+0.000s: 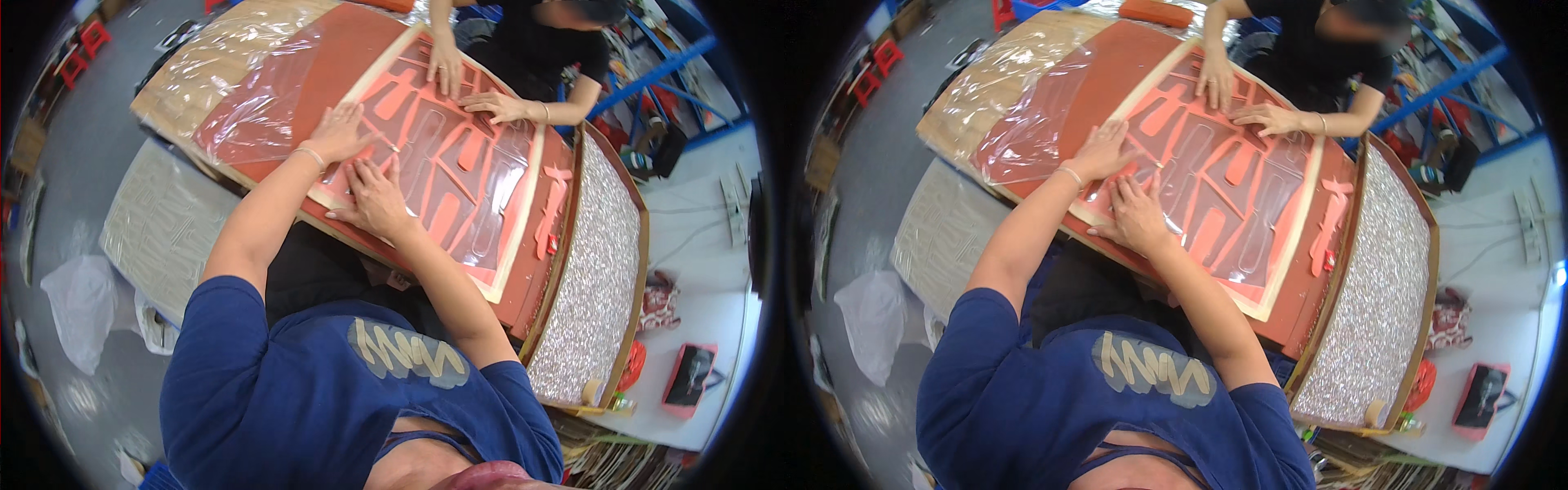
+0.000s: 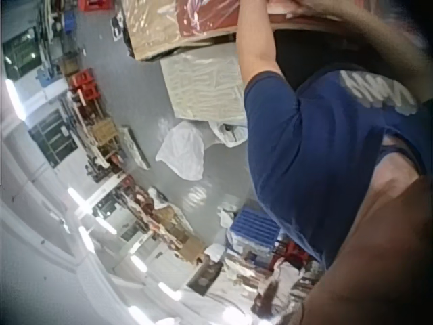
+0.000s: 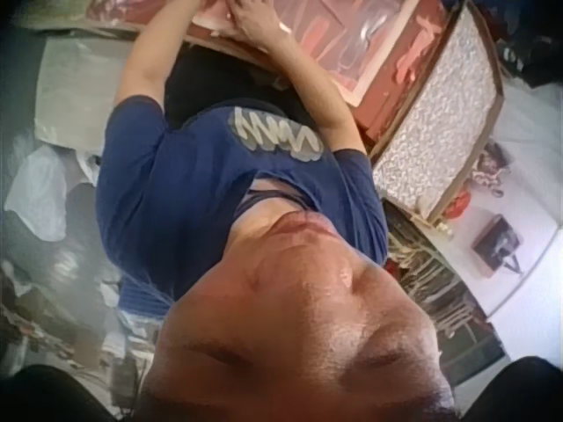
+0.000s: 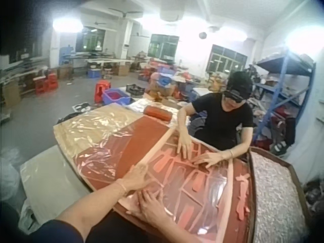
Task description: Manually applying decorative elements or patterns to shoe material components using frames and adhesive films.
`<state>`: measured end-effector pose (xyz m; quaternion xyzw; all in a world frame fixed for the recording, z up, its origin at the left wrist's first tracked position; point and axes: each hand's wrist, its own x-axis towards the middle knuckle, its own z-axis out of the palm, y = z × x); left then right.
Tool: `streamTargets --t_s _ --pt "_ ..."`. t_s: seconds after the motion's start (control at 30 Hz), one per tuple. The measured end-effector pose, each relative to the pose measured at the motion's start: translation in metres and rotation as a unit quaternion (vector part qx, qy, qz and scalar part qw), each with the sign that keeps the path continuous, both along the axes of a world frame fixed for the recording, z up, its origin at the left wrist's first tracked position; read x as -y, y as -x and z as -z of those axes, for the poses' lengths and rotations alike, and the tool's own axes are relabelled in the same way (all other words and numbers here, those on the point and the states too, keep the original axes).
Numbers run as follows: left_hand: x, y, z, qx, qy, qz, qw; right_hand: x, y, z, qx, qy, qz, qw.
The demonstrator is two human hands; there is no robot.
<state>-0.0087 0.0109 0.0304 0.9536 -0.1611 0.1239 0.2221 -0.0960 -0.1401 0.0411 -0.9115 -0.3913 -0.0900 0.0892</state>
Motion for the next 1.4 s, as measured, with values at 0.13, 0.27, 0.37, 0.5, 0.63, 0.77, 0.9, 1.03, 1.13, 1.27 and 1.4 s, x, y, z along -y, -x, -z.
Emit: streamTargets --t_s 0.13,0.27,0.37,0.5,0.63,0.77,0.9,1.03,1.13,1.27,1.4 --pt "-0.005 0.009 0.009 -0.082 -0.126 -0.053 0.987 0.028 -0.016 -0.001 -0.076 -0.045 -0.023 0.996" --pt "0.000 0.009 0.011 -0.067 -0.131 -0.059 0.987 0.090 -0.054 0.000 0.047 -0.353 0.138 0.924" --pt "0.000 0.011 0.005 -0.079 -0.154 -0.069 0.983 0.151 -0.082 0.023 0.213 -0.275 0.298 0.889" --pt "0.000 0.007 0.014 -0.071 -0.160 -0.070 0.982 0.219 -0.082 0.025 -0.037 -0.350 0.416 0.839" --pt "0.000 0.005 0.013 -0.070 -0.152 -0.068 0.984 0.234 -0.074 0.028 -0.060 -0.300 0.427 0.851" --pt "0.000 0.004 0.014 -0.066 -0.153 -0.072 0.983 0.223 -0.063 0.037 0.024 -0.214 0.364 0.906" --pt "-0.001 0.004 0.017 -0.061 -0.151 -0.079 0.984 0.202 -0.054 0.043 0.117 -0.128 0.260 0.950" --pt "-0.001 0.003 0.018 -0.049 -0.141 -0.076 0.986 0.191 -0.051 0.035 0.191 -0.111 0.255 0.941" --pt "0.003 0.001 0.015 -0.057 -0.141 -0.071 0.986 0.169 -0.034 0.021 0.056 -0.163 0.242 0.955" --pt "-0.006 0.004 0.025 -0.053 -0.124 -0.088 0.987 0.152 -0.020 0.006 0.095 -0.183 0.163 0.965" --pt "0.001 0.005 0.015 -0.068 -0.140 -0.084 0.984 0.238 -0.015 0.009 0.189 -0.199 0.343 0.898"
